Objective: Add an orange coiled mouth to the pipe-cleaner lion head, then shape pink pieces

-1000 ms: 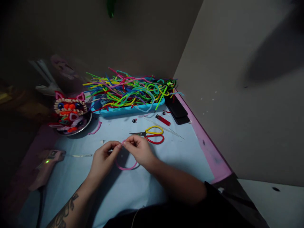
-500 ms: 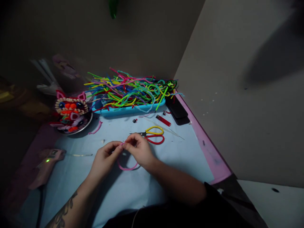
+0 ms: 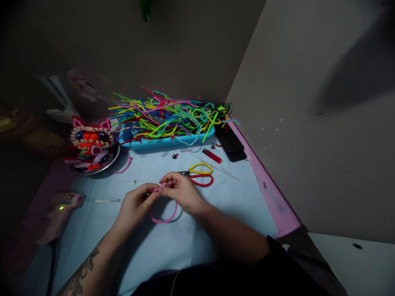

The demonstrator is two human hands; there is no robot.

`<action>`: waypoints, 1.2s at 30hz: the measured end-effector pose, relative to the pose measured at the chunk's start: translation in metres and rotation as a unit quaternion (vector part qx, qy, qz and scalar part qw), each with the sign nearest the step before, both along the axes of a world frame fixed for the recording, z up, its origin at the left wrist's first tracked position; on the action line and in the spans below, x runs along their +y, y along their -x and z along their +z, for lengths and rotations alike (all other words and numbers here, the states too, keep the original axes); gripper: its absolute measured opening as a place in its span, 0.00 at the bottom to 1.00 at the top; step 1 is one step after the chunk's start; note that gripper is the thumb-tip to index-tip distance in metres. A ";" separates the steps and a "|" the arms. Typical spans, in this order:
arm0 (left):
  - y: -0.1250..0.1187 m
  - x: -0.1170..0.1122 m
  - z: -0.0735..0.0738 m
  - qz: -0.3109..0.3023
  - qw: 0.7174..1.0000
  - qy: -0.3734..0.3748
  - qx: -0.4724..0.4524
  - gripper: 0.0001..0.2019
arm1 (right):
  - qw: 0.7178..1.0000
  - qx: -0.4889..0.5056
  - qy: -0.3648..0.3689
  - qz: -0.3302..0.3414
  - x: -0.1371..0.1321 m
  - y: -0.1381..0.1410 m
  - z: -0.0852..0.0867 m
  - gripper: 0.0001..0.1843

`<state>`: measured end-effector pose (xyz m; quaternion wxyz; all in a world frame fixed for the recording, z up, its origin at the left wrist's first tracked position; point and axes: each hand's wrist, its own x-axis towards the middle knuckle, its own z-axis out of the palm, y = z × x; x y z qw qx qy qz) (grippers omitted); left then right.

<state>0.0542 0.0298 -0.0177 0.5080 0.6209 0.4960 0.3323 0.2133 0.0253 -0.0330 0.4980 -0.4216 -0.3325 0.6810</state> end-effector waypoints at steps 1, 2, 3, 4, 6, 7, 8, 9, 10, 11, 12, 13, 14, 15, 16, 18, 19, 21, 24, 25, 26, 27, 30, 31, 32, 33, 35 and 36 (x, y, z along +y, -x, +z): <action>0.000 0.000 0.000 0.003 1.000 -0.009 0.009 0.10 | 1.000 -0.004 0.001 0.004 0.000 0.000 0.000 0.21; 0.000 0.000 0.000 0.005 1.000 -0.017 0.018 0.10 | 1.000 -0.009 0.000 0.007 0.000 0.000 0.001 0.21; 0.001 0.000 0.001 0.006 0.999 -0.023 0.026 0.10 | 1.000 -0.014 -0.001 0.008 0.000 -0.001 0.001 0.21; 0.001 -0.001 0.001 0.007 0.999 -0.027 0.031 0.09 | 1.000 -0.016 -0.002 0.009 0.000 -0.001 0.001 0.20; 0.001 0.000 0.002 0.006 0.999 -0.024 0.034 0.09 | 1.000 -0.014 -0.004 0.011 0.000 0.000 0.002 0.19; 0.001 0.000 0.002 0.007 0.999 -0.017 0.029 0.09 | 1.000 -0.011 -0.006 0.014 0.000 0.000 0.003 0.18; 0.001 0.000 0.002 0.009 1.000 -0.005 0.017 0.10 | 1.000 -0.010 -0.008 0.015 0.000 0.000 0.003 0.18; 0.001 0.001 0.003 0.011 1.000 0.012 -0.002 0.11 | 1.000 -0.010 -0.009 0.014 0.000 0.000 0.003 0.18; 0.001 0.002 0.003 0.015 0.999 0.033 -0.028 0.13 | 1.000 -0.011 -0.009 0.011 0.001 -0.001 0.003 0.18; 0.002 0.003 0.004 0.018 0.997 0.055 -0.054 0.15 | 1.000 -0.012 -0.006 0.005 0.002 -0.001 0.003 0.18; 0.002 0.004 0.005 0.020 0.994 0.076 -0.077 0.16 | 1.000 -0.011 -0.002 -0.003 0.002 -0.001 0.003 0.18; 0.002 0.005 0.006 0.022 0.991 0.094 -0.094 0.17 | 1.000 -0.009 0.005 -0.009 0.003 -0.002 0.003 0.18; 0.003 0.006 0.007 0.021 0.989 0.107 -0.104 0.17 | 1.000 -0.006 0.012 -0.011 0.004 -0.002 0.003 0.18; 0.003 0.007 0.008 0.020 0.987 0.117 -0.110 0.17 | 1.000 -0.002 0.019 -0.009 0.005 -0.003 0.003 0.18; 0.003 0.008 0.009 0.017 0.985 0.125 -0.114 0.17 | 1.000 0.001 0.025 -0.005 0.005 -0.003 0.003 0.18; 0.003 0.009 0.010 0.014 0.984 0.136 -0.119 0.18 | 1.000 0.002 0.031 0.001 0.006 -0.003 0.003 0.19; 0.002 0.009 0.011 0.016 0.983 0.137 -0.119 0.18 | 1.000 0.000 0.030 0.002 0.006 -0.003 0.003 0.20; 0.001 0.008 0.010 0.023 0.985 0.128 -0.110 0.17 | 1.000 -0.008 0.021 0.004 0.005 -0.003 0.002 0.20; 0.001 0.007 0.008 0.019 0.992 0.102 -0.078 0.14 | 0.999 -0.032 -0.002 0.016 0.003 -0.004 0.001 0.18; 0.001 0.006 0.007 0.012 0.994 0.092 -0.064 0.13 | 0.999 -0.045 -0.011 0.021 0.002 -0.004 0.001 0.17; 0.001 0.006 0.006 0.004 0.995 0.082 -0.050 0.13 | 0.998 -0.059 -0.019 0.024 0.002 -0.004 0.001 0.17; 0.001 0.005 0.005 -0.003 0.997 0.071 -0.038 0.13 | 0.997 -0.074 -0.027 0.027 0.002 -0.004 0.001 0.16; 0.002 0.004 0.003 -0.005 0.999 0.038 -0.007 0.13 | 0.993 -0.109 -0.044 0.032 0.002 -0.004 0.003 0.15; 0.002 0.004 0.003 -0.001 1.000 0.028 0.001 0.13 | 0.992 -0.113 -0.049 0.033 0.002 -0.005 0.004 0.15; 0.001 0.003 0.003 0.005 1.000 0.020 0.006 0.12 | 0.991 -0.113 -0.054 0.035 0.002 -0.005 0.005 0.14; 0.001 0.003 0.004 0.011 1.000 0.013 0.008 0.12 | 0.991 -0.112 -0.060 0.039 0.002 -0.005 0.006 0.14; 0.001 0.002 0.005 0.021 1.000 0.001 0.011 0.11 | 0.989 -0.117 -0.072 0.046 0.001 -0.006 0.007 0.12; 0.001 0.001 0.005 0.024 1.000 -0.004 0.012 0.11 | 0.987 -0.128 -0.079 0.049 0.001 -0.006 0.007 0.11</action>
